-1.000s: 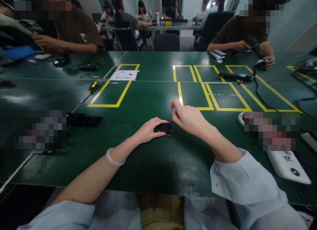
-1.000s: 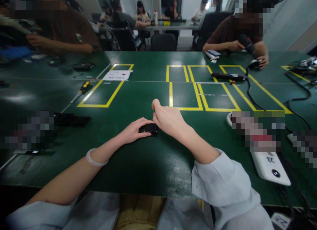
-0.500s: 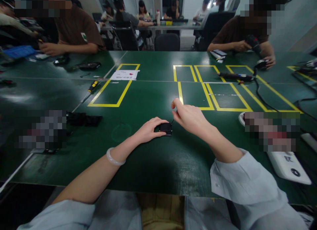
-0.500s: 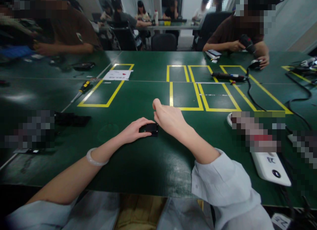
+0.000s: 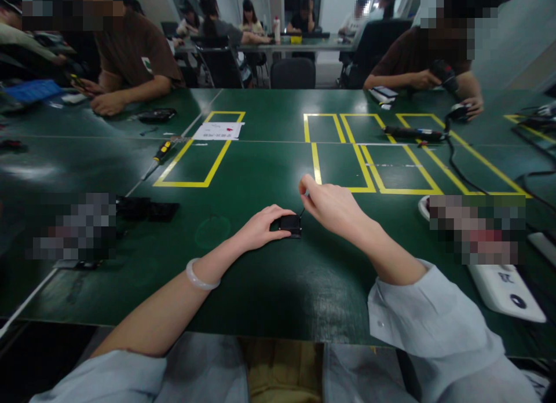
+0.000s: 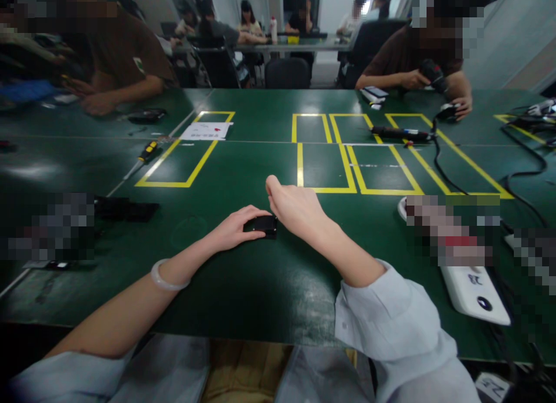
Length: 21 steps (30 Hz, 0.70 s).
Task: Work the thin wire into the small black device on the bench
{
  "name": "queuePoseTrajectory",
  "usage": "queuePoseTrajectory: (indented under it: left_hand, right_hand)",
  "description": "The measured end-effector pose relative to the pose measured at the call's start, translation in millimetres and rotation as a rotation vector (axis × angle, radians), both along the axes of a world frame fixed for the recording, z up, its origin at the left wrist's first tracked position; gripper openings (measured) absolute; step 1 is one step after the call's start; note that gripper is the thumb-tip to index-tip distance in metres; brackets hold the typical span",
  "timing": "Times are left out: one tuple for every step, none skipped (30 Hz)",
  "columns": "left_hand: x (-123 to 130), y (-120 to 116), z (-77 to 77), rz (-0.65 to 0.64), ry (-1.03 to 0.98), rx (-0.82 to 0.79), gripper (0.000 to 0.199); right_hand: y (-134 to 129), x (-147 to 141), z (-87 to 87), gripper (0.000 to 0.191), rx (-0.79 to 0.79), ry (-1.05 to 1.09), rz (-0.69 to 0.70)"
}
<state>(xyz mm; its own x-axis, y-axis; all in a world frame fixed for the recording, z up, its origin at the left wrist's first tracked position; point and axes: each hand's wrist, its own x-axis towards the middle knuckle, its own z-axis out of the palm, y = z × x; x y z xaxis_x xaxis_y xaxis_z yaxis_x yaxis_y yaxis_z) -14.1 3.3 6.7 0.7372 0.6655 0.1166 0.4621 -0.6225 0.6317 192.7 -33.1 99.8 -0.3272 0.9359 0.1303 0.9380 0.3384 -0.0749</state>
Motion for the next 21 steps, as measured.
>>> queuePoseTrajectory:
  left_hand:
    - [-0.1,0.1,-0.2,0.000,0.001,0.002,0.042]
    - [-0.2,0.3,-0.6,0.000,0.001,0.006,0.042]
    - [-0.3,0.4,-1.1,0.001,0.000,0.011,0.042]
    - [-0.5,0.6,-1.7,0.002,-0.001,0.015,0.042]
    - [-0.7,0.7,-2.2,0.002,-0.001,0.018,0.042]
    - [-0.8,0.8,-2.7,0.002,-0.002,0.020,0.043]
    - [-0.9,0.8,-3.0,0.002,-0.003,0.020,0.043]
    - [-1.0,0.8,-3.2,0.001,-0.003,0.018,0.043]
    - [-1.1,0.7,-3.2,0.001,-0.003,0.017,0.043]
    - [-1.1,0.7,-3.2,0.002,-0.001,0.015,0.043]
    - [-1.1,0.6,-3.1,0.003,0.000,0.014,0.042]
    - [-1.0,0.6,-2.9,0.003,0.003,0.014,0.042]
    - [-1.0,0.6,-2.7,0.002,0.003,0.015,0.042]
    - [-0.9,0.7,-2.6,0.002,0.002,0.017,0.042]
    - [-0.9,0.8,-2.4,0.003,-0.001,0.019,0.042]
    - [-0.9,0.9,-2.2,0.003,-0.001,0.019,0.042]
    - [-0.9,1.0,-2.0,0.003,0.001,0.019,0.042]
    - [-1.0,1.1,-1.8,0.004,0.003,0.017,0.043]
    - [-1.0,1.3,-1.7,0.004,0.007,0.016,0.043]
    - [-1.1,1.4,-1.6,0.005,0.011,0.014,0.043]
    - [-1.2,1.4,-1.5,0.005,0.014,0.013,0.043]
  right_hand:
    - [-0.5,0.0,-0.2,0.024,0.006,0.011,0.010]
    - [-1.0,0.0,-0.3,0.024,0.012,0.022,0.018]
    - [-1.6,-0.1,-0.3,0.024,0.016,0.031,0.020]
    - [-2.0,-0.2,-0.3,0.024,0.019,0.036,0.019]
    - [-2.3,-0.3,-0.1,0.025,0.020,0.039,0.016]
    - [-2.4,-0.4,0.1,0.025,0.019,0.039,0.011]
    - [-2.3,-0.4,0.2,0.025,0.017,0.034,0.007]
    - [-1.9,-0.5,0.3,0.026,0.013,0.025,0.003]
    - [-1.4,-0.5,0.3,0.027,0.006,0.012,-0.001]
    - [-0.7,-0.4,0.1,0.029,-0.003,-0.003,-0.004]
    - [-0.1,-0.3,-0.1,0.031,-0.011,-0.018,-0.006]
    - [0.5,-0.2,-0.5,0.031,-0.016,-0.028,-0.007]
    - [0.9,-0.1,-0.8,0.031,-0.016,-0.033,-0.007]
    - [1.1,0.0,-1.1,0.030,-0.013,-0.031,-0.004]
    - [1.2,0.1,-1.3,0.028,-0.008,-0.023,0.003]
    - [1.0,0.2,-1.3,0.027,-0.004,-0.012,0.013]
    - [0.7,0.2,-1.1,0.027,-0.002,0.000,0.022]
    - [0.3,0.1,-0.8,0.026,-0.003,0.011,0.028]
    - [-0.1,-0.1,-0.4,0.026,-0.005,0.020,0.031]
    - [-0.6,-0.2,0.1,0.026,-0.007,0.026,0.030]
    - [-1.1,-0.4,0.5,0.026,-0.008,0.030,0.027]
